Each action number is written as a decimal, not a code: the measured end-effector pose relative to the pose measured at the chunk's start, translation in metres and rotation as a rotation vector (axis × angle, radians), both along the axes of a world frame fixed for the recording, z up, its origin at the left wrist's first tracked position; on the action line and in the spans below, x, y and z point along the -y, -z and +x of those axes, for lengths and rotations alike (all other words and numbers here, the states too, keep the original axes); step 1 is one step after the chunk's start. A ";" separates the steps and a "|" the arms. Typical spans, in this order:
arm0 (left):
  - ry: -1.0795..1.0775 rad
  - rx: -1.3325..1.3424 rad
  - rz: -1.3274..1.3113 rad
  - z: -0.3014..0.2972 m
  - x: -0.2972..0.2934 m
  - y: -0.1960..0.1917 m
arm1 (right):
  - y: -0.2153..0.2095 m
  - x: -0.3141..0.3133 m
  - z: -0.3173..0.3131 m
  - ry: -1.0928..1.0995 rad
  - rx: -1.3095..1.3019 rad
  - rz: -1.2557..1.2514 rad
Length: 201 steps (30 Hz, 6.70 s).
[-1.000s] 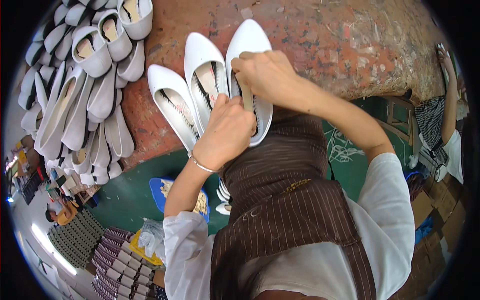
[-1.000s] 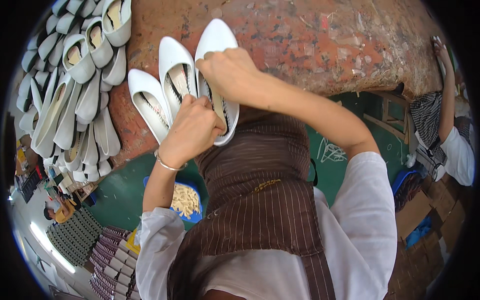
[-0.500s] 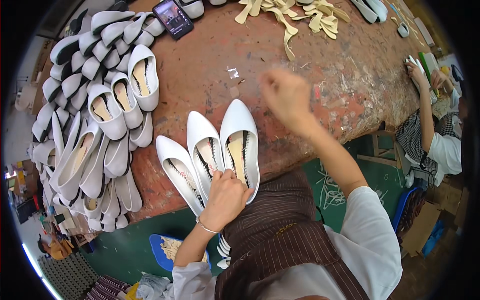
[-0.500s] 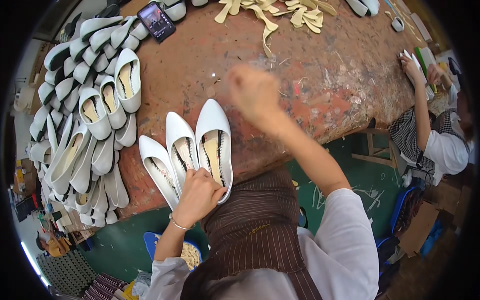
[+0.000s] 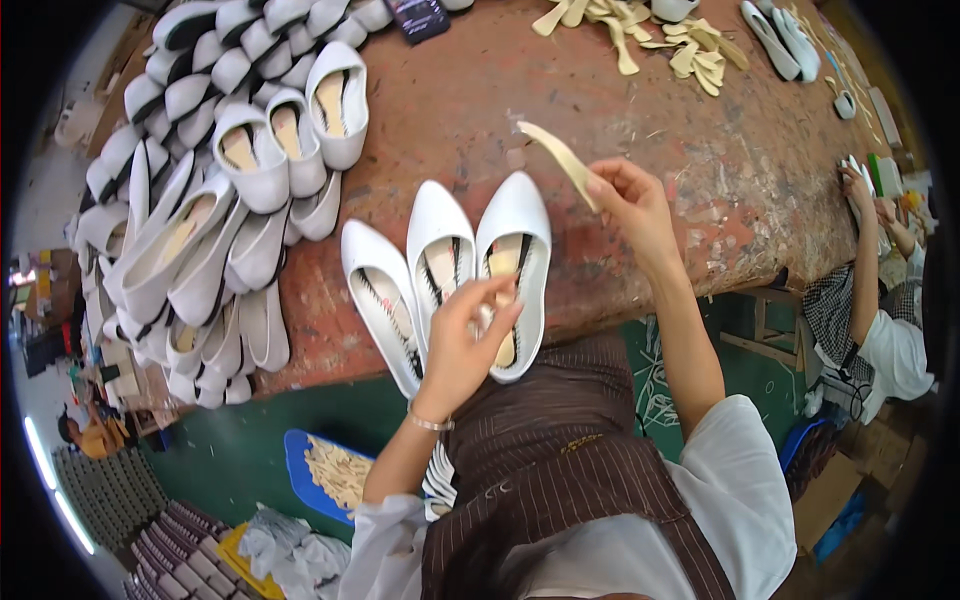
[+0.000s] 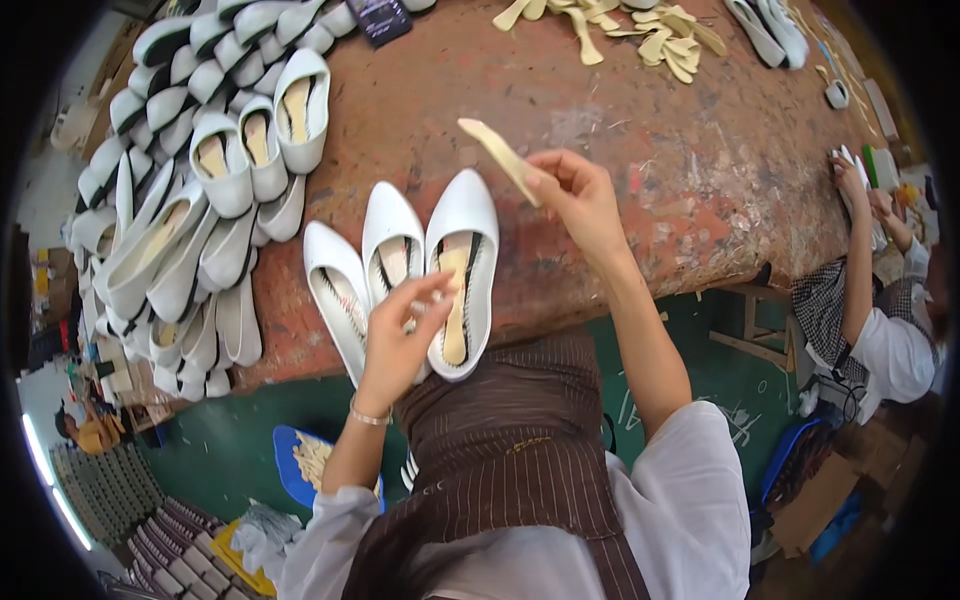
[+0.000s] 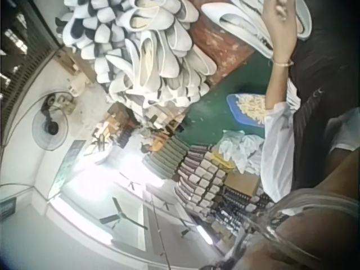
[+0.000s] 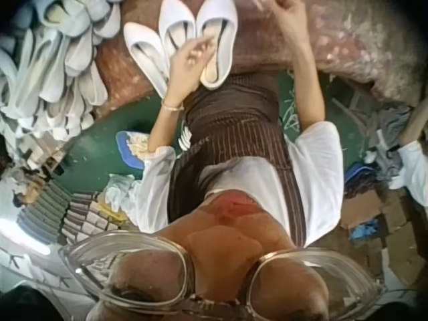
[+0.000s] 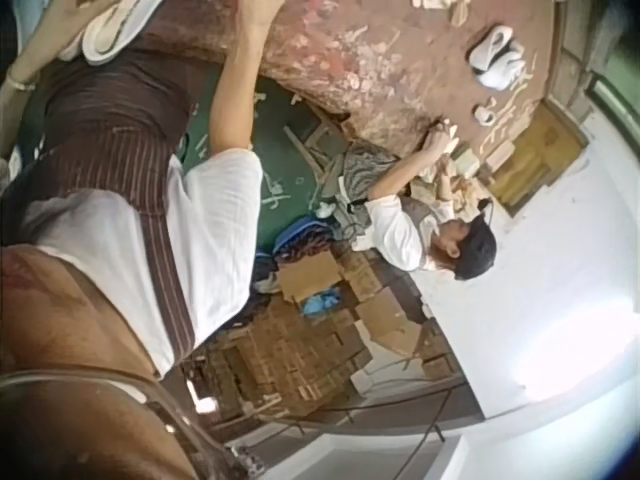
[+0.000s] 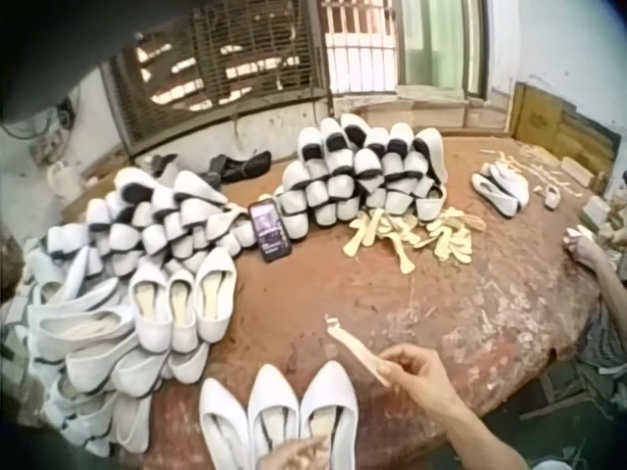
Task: The person inserts insole pads into shoes by peeling off the protective backing and pressing each pad inside a shoe by hand, then repositions the shoes on the table.
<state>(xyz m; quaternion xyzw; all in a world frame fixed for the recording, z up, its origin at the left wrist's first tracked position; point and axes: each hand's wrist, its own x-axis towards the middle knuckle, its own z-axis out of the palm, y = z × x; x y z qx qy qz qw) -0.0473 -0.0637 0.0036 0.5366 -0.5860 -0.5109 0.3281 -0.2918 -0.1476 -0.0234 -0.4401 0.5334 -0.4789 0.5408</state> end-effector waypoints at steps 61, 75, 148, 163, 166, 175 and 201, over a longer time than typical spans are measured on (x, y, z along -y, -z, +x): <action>0.418 0.684 -0.371 0.069 -0.012 0.001 | 0.025 0.003 0.151 -0.632 -0.858 -0.456; 0.522 0.831 -0.312 0.064 0.000 0.010 | 0.024 0.002 0.157 -0.597 -0.960 -0.587; -0.517 -0.119 -0.089 0.070 -0.078 -0.011 | -0.065 0.013 0.128 -0.662 -0.324 -0.319; -0.816 0.111 -0.398 0.114 -0.085 -0.005 | -0.047 0.030 0.180 -1.034 0.128 0.121; -0.921 0.085 -0.421 0.116 -0.082 0.005 | -0.046 0.026 0.185 -0.978 0.089 -0.096; -0.564 0.286 -0.267 0.109 -0.085 0.013 | -0.030 0.038 0.206 -0.835 -0.440 -0.429; 0.015 0.769 -0.479 0.123 -0.058 0.000 | -0.007 0.027 0.218 -0.868 -0.821 -0.443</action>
